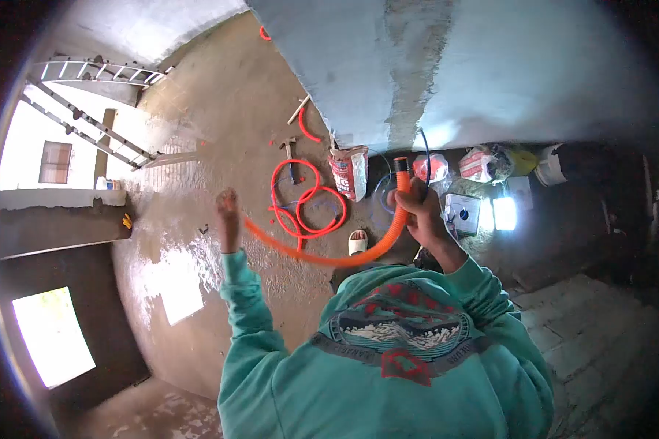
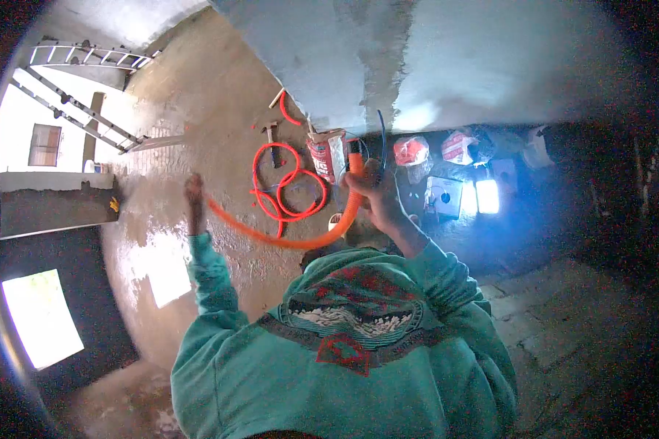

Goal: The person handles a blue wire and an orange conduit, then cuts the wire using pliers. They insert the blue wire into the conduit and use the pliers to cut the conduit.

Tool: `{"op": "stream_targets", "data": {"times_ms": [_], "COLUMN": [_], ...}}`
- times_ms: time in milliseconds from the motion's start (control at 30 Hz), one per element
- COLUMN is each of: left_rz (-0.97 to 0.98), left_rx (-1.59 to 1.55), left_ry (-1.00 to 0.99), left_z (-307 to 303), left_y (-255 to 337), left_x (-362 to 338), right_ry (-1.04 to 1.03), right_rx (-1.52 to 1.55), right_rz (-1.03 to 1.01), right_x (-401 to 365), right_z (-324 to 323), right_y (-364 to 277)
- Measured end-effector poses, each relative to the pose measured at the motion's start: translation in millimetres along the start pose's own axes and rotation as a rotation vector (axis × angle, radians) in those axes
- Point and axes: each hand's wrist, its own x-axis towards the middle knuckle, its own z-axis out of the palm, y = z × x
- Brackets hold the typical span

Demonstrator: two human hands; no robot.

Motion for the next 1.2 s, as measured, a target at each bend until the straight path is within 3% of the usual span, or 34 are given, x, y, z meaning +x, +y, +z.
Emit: {"op": "stream_targets", "data": {"times_ms": [33, 67, 133, 167, 267, 333, 400, 467, 600, 633, 700, 800, 867, 900, 1000, 1067, 1133, 1167, 1200], "left_rz": [0.192, 0.275, 0.250, 0.198, 0.087, 0.133, 0.164, 0.010, -0.035, 0.052, 0.056, 0.215, -0.136, -0.066, 0.098, 0.052, -0.067, -0.132, -0.130], "left_rx": [0.605, 0.957, 1.153, 1.170, 1.301, 1.174, 1.046, 0.771, 0.973, 1.167, 1.198, 1.306, 1.294, 1.331, 1.203, 1.284, 1.111, 1.107, 1.105], "left_ry": [0.142, 0.207, 0.033, -0.115, -0.389, -0.301, -0.223, -0.101, -0.259, -0.324, -0.378, -0.548, -0.547, -0.589, -0.766, -0.762, -0.572, -0.520, -0.524], "left_z": [8.5, 27.2, 79.6, 109.8, 206.6, 195.7, 197.8, 199.3, 196.4, 201.3, 200.3, 205.5, 209.9, 223.0, 225.7, 227.8, 219.1, 219.0, 211.3], "left_y": [-16.6, -37.7, -86.2, -112.0, -148.4, -172.2, -171.8, -160.0, -132.6, -126.5, -126.8, -127.5, -128.4, -126.0, -158.5, -151.8, -139.1, -126.3, -119.0], "left_x": [-9.3, -18.0, -42.0, -53.1, -73.9, -63.2, -56.7, -54.1, -49.4, -50.5, -52.0, -60.2, -57.7, -64.6, -68.4, -64.0, -57.0, -52.6, -47.0], "right_ry": [0.023, 0.030, 0.087, 0.029, -0.165, -0.197, 0.019, 0.144, 0.026, -0.032, -0.090, -0.175, -0.326, -0.418, -0.431, -0.419, -0.593, -0.474, -0.472], "right_rx": [-0.118, -0.112, -0.448, -0.692, -0.897, -0.746, -0.843, -0.783, -0.974, -1.060, -1.051, -1.056, -1.213, -1.307, -1.138, -1.037, -0.938, -0.971, -0.974], "right_rz": [0.007, -0.008, -0.231, -0.150, -0.130, -0.126, -0.532, -0.458, -0.539, -0.529, -0.547, -0.529, -0.503, -0.321, -0.396, -0.369, -0.053, -0.309, -0.312], "right_x": [6.3, 10.3, 5.2, -0.6, -4.1, -4.2, -3.4, 3.9, -5.4, -7.0, -8.2, -10.7, -8.7, -9.9, -5.0, -4.3, 3.7, 7.4, 6.6], "right_z": [-12.8, -11.3, 0.6, 7.2, 26.7, 32.8, 23.3, 0.0, -11.8, -11.6, -4.2, 0.9, -0.6, 1.7, 13.8, 9.9, -9.9, -38.2, -43.0], "right_y": [10.4, 18.9, 36.2, 33.2, 33.1, 26.5, 29.7, 25.9, -20.1, -31.0, -44.3, -51.2, -49.3, -55.4, -39.6, -39.9, -48.8, -28.7, -37.9]}}
